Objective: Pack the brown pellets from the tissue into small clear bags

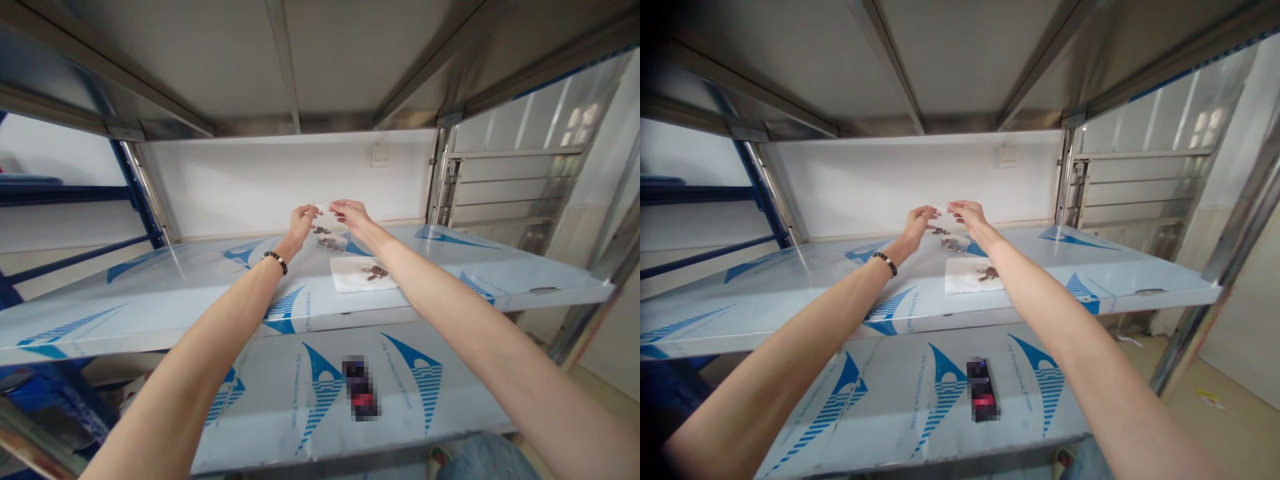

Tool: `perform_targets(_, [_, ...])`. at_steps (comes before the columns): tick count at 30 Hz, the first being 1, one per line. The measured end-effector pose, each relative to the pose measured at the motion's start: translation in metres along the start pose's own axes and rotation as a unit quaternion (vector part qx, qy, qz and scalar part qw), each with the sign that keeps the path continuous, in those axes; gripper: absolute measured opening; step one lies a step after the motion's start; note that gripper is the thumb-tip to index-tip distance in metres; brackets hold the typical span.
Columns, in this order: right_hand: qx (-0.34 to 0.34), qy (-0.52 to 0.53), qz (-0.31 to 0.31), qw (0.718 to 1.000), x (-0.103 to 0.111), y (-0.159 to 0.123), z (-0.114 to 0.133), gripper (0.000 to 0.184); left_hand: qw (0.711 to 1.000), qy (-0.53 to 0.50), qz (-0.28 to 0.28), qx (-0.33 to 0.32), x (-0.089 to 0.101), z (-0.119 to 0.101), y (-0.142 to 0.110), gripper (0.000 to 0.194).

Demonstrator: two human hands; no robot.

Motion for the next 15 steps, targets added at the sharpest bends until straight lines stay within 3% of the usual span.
perform_targets(4, [-0.015,-0.001,-0.021,1.0,0.003,-0.001,-0.002,0.01,0.999,0.032,0.007,-0.019,0.0,-0.002,-0.005,0.02])
perform_targets(8, [-0.016,-0.023,-0.049,0.998,0.002,-0.006,0.001,0.008,0.999,0.038,-0.028,-0.027,0.001,-0.007,-0.006,0.021])
perform_targets(15, [0.007,-0.056,-0.096,0.994,-0.006,-0.02,0.002,0.007,0.987,-0.077,-0.085,0.116,0.0,0.014,-0.018,0.017])
Point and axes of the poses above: each hand's wrist, its own y-axis towards the middle knuckle, its own x-axis out of the back of the hand, z = x × y, the point moved 7 cm from there along y, towards the middle knuckle, and after that the axes turned 2 degrees about y, right-handed, at the moved point
